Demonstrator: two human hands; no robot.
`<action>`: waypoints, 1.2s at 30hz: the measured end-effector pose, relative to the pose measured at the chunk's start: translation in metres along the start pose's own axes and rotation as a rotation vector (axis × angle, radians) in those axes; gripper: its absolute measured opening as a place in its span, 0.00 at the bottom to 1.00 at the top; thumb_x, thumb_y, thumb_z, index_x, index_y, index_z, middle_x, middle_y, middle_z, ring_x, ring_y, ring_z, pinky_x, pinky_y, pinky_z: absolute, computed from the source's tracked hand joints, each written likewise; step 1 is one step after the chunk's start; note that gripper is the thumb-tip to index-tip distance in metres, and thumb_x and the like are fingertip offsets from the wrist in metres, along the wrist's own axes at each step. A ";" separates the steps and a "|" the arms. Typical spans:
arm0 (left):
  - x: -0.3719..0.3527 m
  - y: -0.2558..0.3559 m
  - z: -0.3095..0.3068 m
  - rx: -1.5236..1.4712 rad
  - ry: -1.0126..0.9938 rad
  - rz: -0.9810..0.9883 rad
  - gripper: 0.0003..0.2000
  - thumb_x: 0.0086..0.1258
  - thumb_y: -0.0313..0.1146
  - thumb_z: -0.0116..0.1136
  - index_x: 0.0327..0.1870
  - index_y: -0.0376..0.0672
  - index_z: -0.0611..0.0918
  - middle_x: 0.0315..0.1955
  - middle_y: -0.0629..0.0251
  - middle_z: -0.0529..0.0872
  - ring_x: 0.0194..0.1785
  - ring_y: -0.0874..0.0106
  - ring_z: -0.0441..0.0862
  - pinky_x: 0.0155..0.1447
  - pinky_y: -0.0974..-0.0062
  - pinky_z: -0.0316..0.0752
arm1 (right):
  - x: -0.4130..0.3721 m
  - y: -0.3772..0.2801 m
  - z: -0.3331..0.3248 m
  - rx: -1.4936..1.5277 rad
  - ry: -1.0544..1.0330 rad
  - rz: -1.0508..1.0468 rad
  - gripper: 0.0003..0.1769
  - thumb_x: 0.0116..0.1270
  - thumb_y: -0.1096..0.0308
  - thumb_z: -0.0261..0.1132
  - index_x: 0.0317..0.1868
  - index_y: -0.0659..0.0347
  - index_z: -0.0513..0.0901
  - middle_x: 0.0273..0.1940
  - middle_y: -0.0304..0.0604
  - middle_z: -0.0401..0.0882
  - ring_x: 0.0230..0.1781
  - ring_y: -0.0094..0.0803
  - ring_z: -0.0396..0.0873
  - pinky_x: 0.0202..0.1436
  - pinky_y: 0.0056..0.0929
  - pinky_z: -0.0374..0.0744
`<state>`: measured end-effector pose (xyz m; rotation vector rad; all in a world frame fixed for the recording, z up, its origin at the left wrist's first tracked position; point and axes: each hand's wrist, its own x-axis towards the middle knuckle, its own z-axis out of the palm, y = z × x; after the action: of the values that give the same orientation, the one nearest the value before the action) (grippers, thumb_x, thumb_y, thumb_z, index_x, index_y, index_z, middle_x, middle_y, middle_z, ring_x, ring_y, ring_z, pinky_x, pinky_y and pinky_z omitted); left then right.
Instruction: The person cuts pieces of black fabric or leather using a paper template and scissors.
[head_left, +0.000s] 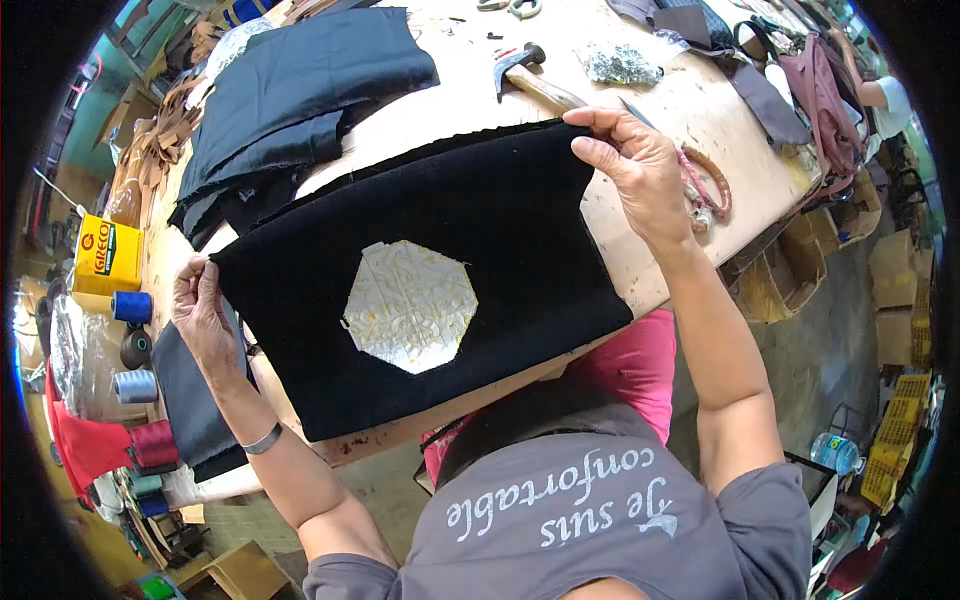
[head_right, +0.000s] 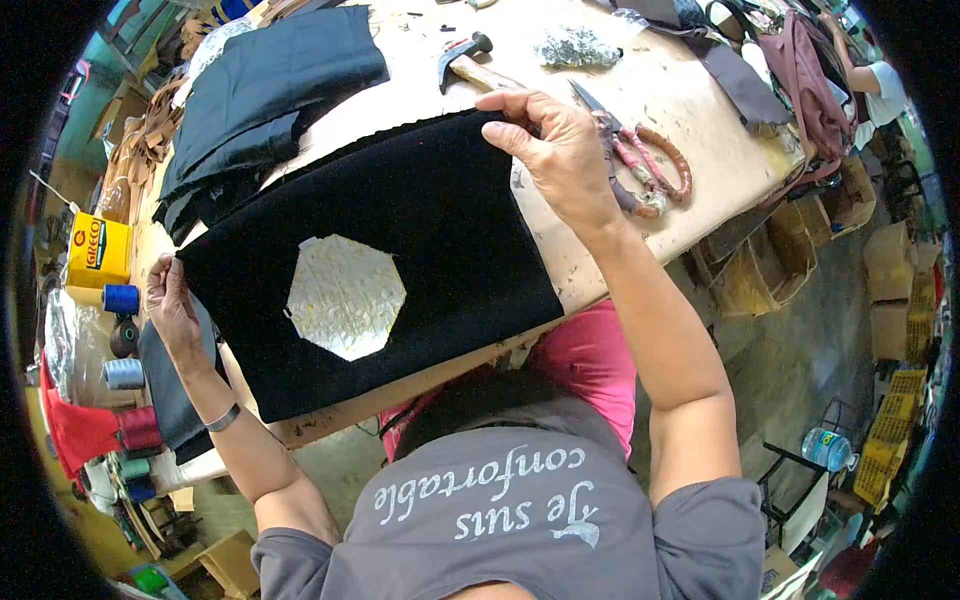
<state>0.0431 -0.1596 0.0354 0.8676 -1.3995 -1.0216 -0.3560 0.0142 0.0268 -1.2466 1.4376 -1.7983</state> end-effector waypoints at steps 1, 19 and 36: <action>0.000 0.000 -0.001 -0.003 -0.020 -0.004 0.06 0.62 0.22 0.56 0.39 0.40 0.79 0.31 0.74 0.78 0.33 0.87 0.74 0.37 0.94 0.68 | 0.000 0.001 -0.001 -0.005 0.006 0.015 0.09 0.57 0.75 0.63 0.40 0.64 0.80 0.30 0.31 0.75 0.31 0.15 0.70 0.37 0.13 0.70; 0.066 0.132 0.025 0.214 -0.028 0.321 0.11 0.66 0.35 0.53 0.43 0.37 0.76 0.28 0.72 0.73 0.31 0.82 0.72 0.38 0.85 0.66 | 0.141 -0.127 -0.016 -0.327 -0.159 -0.239 0.12 0.64 0.63 0.55 0.39 0.63 0.75 0.37 0.43 0.76 0.43 0.29 0.73 0.51 0.26 0.69; 0.106 0.126 -0.057 0.401 -0.408 0.035 0.16 0.68 0.38 0.49 0.54 0.42 0.75 0.34 0.71 0.79 0.28 0.86 0.72 0.36 0.88 0.68 | 0.141 -0.134 0.025 -0.705 -0.258 -0.307 0.11 0.61 0.65 0.59 0.42 0.60 0.79 0.38 0.45 0.79 0.45 0.35 0.75 0.52 0.33 0.73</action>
<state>0.0974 -0.2200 0.1892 0.9503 -2.0056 -0.9381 -0.3769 -0.0747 0.2005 -2.0549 1.8723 -1.2458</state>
